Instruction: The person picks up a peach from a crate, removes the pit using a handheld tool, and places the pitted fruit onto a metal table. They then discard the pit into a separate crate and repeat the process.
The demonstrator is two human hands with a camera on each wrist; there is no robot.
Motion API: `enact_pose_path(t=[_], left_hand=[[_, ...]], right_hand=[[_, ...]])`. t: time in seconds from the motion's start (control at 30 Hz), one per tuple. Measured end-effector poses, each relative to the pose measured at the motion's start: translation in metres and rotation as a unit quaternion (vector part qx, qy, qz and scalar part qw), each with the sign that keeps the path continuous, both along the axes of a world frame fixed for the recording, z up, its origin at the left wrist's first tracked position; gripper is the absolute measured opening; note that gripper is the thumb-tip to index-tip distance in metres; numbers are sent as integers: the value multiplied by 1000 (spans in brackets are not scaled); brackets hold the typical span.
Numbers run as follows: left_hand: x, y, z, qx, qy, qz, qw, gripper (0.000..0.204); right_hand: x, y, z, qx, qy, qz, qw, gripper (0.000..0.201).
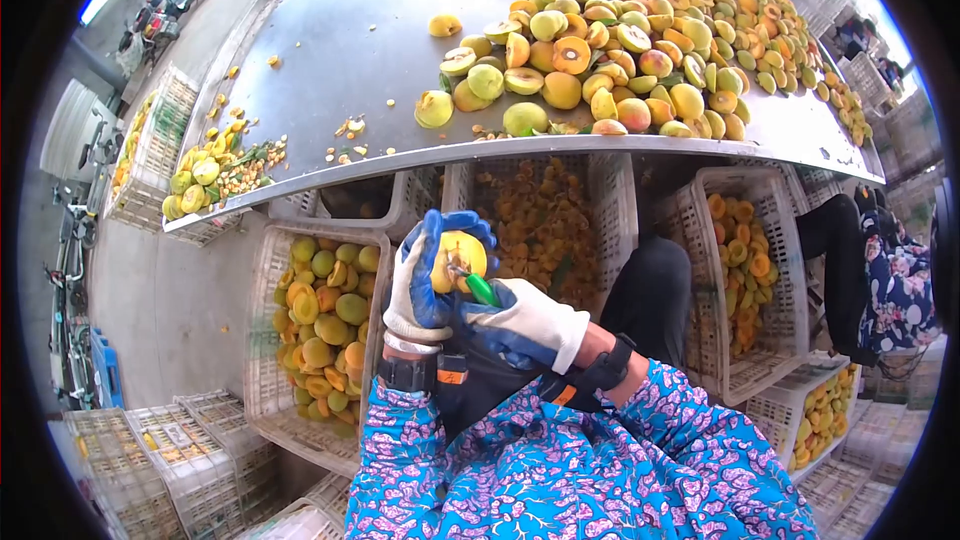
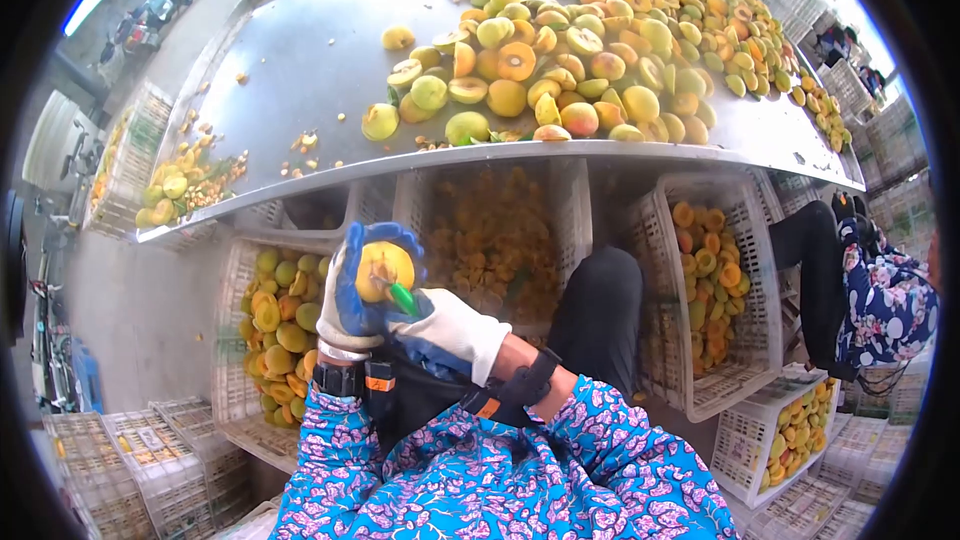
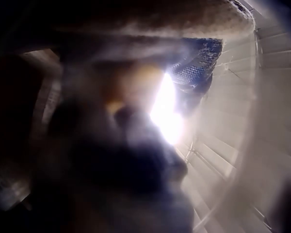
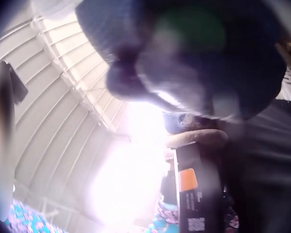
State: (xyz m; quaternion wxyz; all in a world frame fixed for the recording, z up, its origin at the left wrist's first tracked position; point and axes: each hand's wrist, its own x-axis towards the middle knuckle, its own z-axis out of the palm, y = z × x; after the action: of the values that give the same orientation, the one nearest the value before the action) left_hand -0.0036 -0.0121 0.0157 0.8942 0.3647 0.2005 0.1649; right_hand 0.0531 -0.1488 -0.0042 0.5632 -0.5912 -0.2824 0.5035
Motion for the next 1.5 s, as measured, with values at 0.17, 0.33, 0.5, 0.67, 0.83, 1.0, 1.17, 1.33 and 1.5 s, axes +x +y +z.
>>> enact_pose_path(t=[0.17, 0.33, 0.5, 0.67, 0.83, 1.0, 1.17, 1.33, 1.5], left_hand=[[-13, 5, -1, 82, -2, -46, 996, 38], [3, 14, 4, 121, 69, -157, 978, 35], [-6, -1, -2, 47, -68, -39, 996, 31], [-20, 2, -18, 59, -80, -22, 995, 29], [-12, 6, -4, 33, -120, -77, 989, 32], [-17, 9, -2, 10, -108, -79, 991, 30], [-11, 12, -2, -15, -2, -94, 996, 33], [-2, 8, -5, -28, 9, -125, 992, 36], [-8, 10, -7, 3, -13, -142, 990, 42]], right_hand=[[-10, -5, 2, 6, -92, 29, 995, 23], [5, -11, 21, -77, 104, 70, 989, 19], [-1, -13, 34, -70, 338, 2, 939, 15], [-9, -12, 36, -84, 324, 64, 940, 19], [-8, -17, 25, 40, 645, 116, 754, 30], [-13, -15, 18, 63, 687, 107, 716, 34], [-4, -10, 15, 33, 584, 127, 801, 32], [-13, -16, -7, 126, 731, 116, 660, 35], [-19, -12, -11, 161, 744, 124, 637, 35]])
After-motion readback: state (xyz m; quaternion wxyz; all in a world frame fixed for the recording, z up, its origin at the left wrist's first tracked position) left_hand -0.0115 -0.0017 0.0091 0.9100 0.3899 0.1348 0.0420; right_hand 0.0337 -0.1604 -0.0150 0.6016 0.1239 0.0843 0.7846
